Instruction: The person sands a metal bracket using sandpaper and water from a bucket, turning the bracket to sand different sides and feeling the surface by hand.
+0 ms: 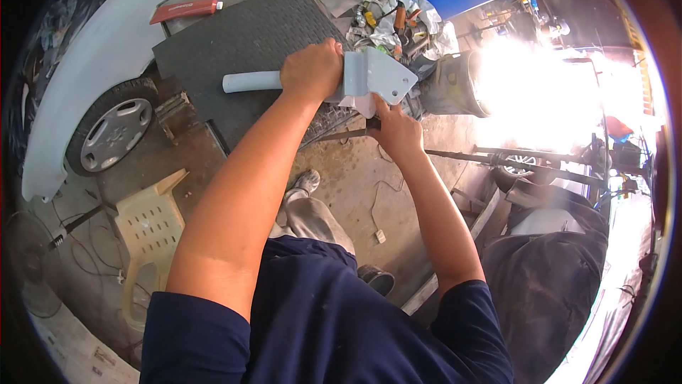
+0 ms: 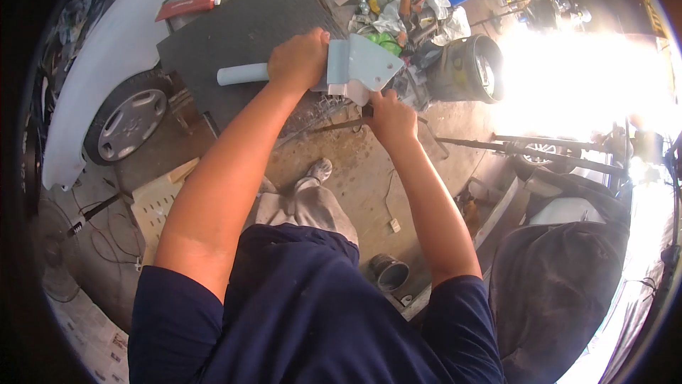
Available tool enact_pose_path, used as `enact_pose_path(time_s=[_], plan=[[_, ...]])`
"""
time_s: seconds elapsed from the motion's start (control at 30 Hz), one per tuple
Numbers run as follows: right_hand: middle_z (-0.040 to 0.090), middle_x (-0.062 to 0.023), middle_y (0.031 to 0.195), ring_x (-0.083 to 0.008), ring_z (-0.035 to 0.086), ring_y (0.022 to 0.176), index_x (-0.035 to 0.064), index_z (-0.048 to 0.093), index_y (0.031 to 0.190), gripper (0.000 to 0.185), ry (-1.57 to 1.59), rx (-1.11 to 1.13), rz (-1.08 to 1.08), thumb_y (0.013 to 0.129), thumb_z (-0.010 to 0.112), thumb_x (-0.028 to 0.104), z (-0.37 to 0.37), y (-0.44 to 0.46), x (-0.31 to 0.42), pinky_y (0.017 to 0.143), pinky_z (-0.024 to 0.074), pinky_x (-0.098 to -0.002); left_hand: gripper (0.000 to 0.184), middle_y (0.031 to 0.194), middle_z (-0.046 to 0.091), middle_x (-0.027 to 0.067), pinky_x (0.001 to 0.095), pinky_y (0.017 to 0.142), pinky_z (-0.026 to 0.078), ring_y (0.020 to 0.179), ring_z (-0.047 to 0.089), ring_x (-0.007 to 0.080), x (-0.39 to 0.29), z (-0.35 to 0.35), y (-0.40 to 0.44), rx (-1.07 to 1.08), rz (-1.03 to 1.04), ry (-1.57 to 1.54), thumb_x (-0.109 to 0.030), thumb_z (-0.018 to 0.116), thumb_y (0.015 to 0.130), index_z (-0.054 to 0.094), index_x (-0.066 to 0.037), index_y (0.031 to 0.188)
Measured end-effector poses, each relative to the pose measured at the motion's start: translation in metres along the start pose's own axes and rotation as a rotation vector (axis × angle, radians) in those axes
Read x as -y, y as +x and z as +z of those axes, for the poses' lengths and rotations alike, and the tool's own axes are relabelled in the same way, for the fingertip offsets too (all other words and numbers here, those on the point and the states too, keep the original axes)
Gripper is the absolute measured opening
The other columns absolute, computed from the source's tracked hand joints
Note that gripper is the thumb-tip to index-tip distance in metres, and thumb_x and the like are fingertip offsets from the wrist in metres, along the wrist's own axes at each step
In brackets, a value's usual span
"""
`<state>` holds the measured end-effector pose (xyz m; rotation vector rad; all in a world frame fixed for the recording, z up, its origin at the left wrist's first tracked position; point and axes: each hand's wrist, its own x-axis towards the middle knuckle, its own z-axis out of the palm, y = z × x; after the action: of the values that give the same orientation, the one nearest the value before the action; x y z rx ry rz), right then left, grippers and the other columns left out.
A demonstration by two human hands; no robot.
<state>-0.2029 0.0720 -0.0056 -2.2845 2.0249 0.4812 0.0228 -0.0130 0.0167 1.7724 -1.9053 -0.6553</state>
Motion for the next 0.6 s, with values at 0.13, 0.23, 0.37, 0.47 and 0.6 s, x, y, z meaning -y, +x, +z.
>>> enact_pose_path(time_s=[0.13,0.23,0.37,0.47,0.6], plan=[[0.068,-0.0155,0.114,-0.0375,0.075,0.095,0.0308,0.031,0.162,0.097,0.019,-0.012,-0.012,0.082,0.086,0.041,0.001,-0.005,-0.001,0.077,0.0612,-0.0489,0.041,0.096,0.076,0.0196,0.0541,0.087,0.056,0.094,0.074,0.0412,-0.001,-0.002,-0.001,0.036,-0.017,-0.003,-0.035,0.038,0.111,0.069,-0.008,0.106],[0.068,-0.0142,0.110,-0.0353,0.074,0.094,0.0349,0.028,0.164,0.099,-0.009,0.024,-0.019,0.083,0.085,0.040,-0.016,-0.017,0.006,0.075,0.0609,-0.0484,0.041,0.096,0.077,0.0193,0.0531,0.087,0.057,0.094,0.075,0.0402,-0.001,-0.004,-0.001,0.016,-0.006,0.002,-0.034,0.039,0.110,0.070,-0.008,0.106],[0.067,-0.0120,0.103,-0.0320,0.074,0.089,0.0388,0.025,0.166,0.100,-0.039,0.008,-0.071,0.085,0.083,0.038,-0.019,-0.036,-0.001,0.072,0.0602,-0.0469,0.040,0.095,0.077,0.0191,0.0521,0.086,0.057,0.094,0.075,0.0390,-0.002,-0.004,-0.002,0.013,0.002,0.002,-0.033,0.040,0.110,0.071,-0.007,0.105],[0.066,-0.0107,0.100,-0.0308,0.074,0.087,0.0393,0.027,0.165,0.097,-0.075,0.073,-0.080,0.086,0.083,0.038,-0.028,-0.050,-0.006,0.070,0.0600,-0.0461,0.041,0.096,0.077,0.0188,0.0519,0.086,0.057,0.094,0.075,0.0389,-0.003,-0.004,-0.003,0.002,0.004,0.015,-0.033,0.040,0.111,0.071,-0.007,0.105],[0.064,-0.0111,0.103,-0.0308,0.074,0.086,0.0392,0.027,0.165,0.097,-0.084,0.035,-0.138,0.086,0.082,0.038,-0.025,-0.051,-0.013,0.069,0.0599,-0.0462,0.041,0.096,0.077,0.0183,0.0517,0.086,0.057,0.094,0.075,0.0385,-0.003,-0.004,-0.003,0.005,0.008,0.024,-0.033,0.040,0.111,0.070,-0.007,0.106]])
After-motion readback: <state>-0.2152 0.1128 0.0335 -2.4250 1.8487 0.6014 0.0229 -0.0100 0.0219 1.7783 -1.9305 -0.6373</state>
